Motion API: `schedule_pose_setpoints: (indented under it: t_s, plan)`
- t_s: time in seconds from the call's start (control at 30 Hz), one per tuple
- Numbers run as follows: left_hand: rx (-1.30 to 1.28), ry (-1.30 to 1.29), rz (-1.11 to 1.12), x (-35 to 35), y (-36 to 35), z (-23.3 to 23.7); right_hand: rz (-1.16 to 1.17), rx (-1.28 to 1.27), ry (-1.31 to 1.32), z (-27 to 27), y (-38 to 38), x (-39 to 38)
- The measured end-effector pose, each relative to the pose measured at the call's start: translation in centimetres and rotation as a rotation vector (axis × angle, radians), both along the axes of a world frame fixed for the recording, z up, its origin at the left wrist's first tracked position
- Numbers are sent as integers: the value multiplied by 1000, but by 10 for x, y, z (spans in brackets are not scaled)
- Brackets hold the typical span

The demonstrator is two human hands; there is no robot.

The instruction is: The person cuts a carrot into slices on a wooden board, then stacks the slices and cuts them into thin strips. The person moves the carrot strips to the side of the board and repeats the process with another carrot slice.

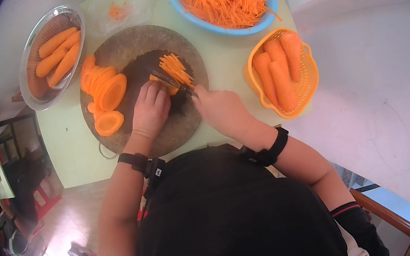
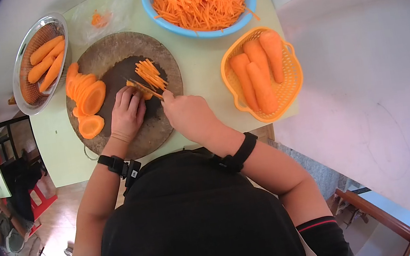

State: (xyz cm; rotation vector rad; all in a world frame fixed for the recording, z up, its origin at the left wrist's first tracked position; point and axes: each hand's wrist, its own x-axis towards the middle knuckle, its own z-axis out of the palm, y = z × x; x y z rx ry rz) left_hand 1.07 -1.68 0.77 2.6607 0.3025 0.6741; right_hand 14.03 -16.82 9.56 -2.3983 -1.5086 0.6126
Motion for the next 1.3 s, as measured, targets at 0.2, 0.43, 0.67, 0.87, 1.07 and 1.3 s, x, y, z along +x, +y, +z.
schedule_pose_setpoints:
  t_s: [0.2,0.43,0.67,0.87,1.07,1.3]
  plan:
    - [35,22,11,-2,0,0,77,-12,-90,1,-3,-7]
    - [32,49,6,-3,0,-2,95,9,-83,3,-4,-12]
    - [-28,69,-30,-6,1,-4,67,0,-18,3,18,-12]
    - [25,10,15,-2,0,1,-26,28,-4,-15,27,-1]
    - [-46,2,2,-1,-2,2,-96,11,58,-2,12,8]
    - [18,-1,35,-1,-1,-1,60,-16,-17,4,3,-5]
